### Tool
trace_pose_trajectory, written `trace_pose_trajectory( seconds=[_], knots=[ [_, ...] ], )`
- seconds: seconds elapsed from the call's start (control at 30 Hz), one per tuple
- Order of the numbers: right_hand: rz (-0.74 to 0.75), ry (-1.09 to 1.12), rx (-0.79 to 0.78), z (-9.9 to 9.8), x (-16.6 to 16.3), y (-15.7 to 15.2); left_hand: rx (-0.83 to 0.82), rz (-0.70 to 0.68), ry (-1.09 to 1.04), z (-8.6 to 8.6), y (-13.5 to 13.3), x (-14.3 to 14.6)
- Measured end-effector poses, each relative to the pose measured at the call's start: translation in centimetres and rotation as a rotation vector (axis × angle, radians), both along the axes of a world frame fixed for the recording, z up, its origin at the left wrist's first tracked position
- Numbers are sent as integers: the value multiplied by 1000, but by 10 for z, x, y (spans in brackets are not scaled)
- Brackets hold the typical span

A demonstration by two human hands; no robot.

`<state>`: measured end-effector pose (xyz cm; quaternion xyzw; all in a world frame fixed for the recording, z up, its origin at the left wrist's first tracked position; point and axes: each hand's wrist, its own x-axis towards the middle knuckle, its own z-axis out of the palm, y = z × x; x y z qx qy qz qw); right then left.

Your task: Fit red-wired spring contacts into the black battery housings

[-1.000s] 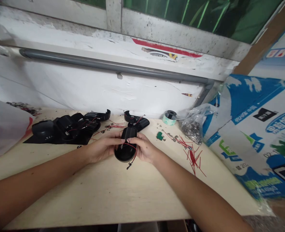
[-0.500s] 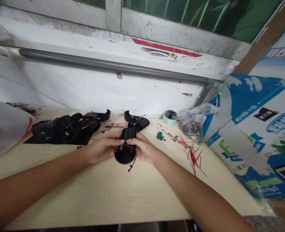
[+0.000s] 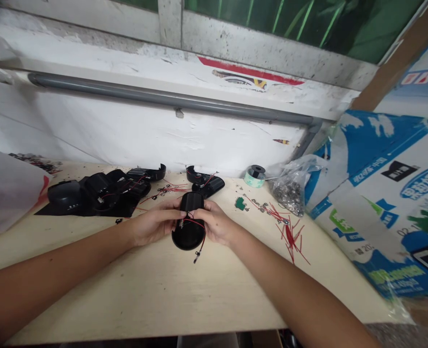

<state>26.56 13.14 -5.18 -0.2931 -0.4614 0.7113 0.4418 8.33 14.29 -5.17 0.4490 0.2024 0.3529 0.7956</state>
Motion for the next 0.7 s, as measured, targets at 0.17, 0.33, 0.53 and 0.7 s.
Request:
trace_pose_trajectory(
  seconds=[0.17, 0.33, 0.53, 0.7],
  knots=[
    [14, -24, 8, -1, 4, 1, -2, -2, -12, 2, -1, 0],
    [39, -21, 10, -2, 6, 3, 15, -30, -32, 2, -1, 1],
    [23, -56, -2, -3, 7, 3, 30, -21, -35, 2, -2, 1],
    [21, -62, -11, -2, 7, 2, 71, -32, -25, 2, -3, 1]
  ],
)
